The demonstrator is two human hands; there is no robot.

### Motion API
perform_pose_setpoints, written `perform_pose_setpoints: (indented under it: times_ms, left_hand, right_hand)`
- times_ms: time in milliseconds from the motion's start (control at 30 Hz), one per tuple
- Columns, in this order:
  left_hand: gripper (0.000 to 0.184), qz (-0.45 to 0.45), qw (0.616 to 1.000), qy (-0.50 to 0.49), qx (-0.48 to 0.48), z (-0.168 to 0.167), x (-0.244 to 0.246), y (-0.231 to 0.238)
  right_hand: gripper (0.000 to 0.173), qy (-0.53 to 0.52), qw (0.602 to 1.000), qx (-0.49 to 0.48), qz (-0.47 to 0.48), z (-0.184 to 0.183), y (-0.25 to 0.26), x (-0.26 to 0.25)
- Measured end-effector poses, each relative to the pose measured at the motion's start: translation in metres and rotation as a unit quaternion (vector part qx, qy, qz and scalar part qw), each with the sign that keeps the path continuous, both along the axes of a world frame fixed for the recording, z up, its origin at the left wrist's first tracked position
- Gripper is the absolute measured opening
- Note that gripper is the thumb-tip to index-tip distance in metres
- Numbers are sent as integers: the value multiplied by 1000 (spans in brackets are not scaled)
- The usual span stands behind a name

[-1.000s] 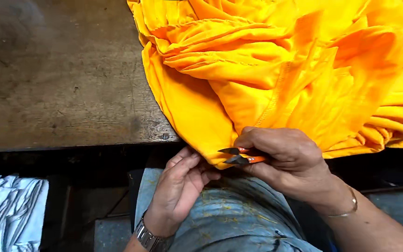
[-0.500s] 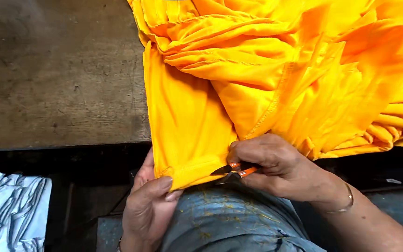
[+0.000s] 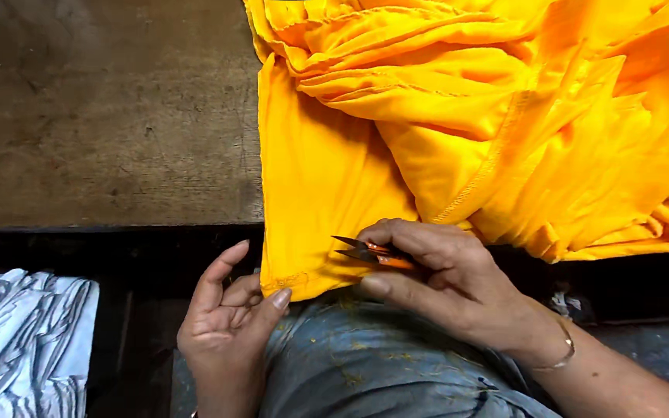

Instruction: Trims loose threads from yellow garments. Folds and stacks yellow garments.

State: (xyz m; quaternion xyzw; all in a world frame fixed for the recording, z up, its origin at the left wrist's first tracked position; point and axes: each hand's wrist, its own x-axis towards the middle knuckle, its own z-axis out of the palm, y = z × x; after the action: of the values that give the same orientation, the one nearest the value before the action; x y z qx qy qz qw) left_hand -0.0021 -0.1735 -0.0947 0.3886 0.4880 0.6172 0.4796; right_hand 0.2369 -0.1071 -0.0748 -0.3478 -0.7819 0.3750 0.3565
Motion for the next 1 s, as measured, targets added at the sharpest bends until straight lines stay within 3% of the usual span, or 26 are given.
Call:
perform_pose_setpoints:
  times_ms: [100, 233, 300, 433, 500, 667, 833, 933, 1000]
  left_hand:
    - [74, -8, 999, 39, 32, 5, 3, -3]
    - [74, -5, 995, 70, 76, 8, 9, -5]
    - [64, -15, 993, 62, 99, 7, 7, -5]
    - [25, -21, 993, 35, 114, 5, 6, -5]
    - [17, -44, 993, -4, 106, 3, 7, -7]
    - [33, -64, 994, -55, 65, 1, 11, -6]
    - [37, -104, 993, -57, 30, 7, 7, -4]
    - [41, -108, 991, -77, 11, 10, 2, -4]
    - [43, -102, 990, -101, 3, 11, -1, -4]
  right_hand:
    - [33, 40, 999, 9, 18, 3, -2, -24]
    - [11, 39, 994, 91, 53, 4, 5, -45]
    - [11, 13, 990, 130, 58, 6, 6, -46]
    - [14, -53, 973, 208, 88, 13, -4, -42]
    - [19, -82, 960, 244, 106, 13, -10, -41]
    - [20, -86, 954, 264, 113, 8, -17, -37]
    - [18, -73, 962, 237, 116, 2, -24, -30]
    - [38, -104, 971, 207, 56, 4, -26, -17]
    - [41, -143, 963, 229, 4, 4, -26, -7]
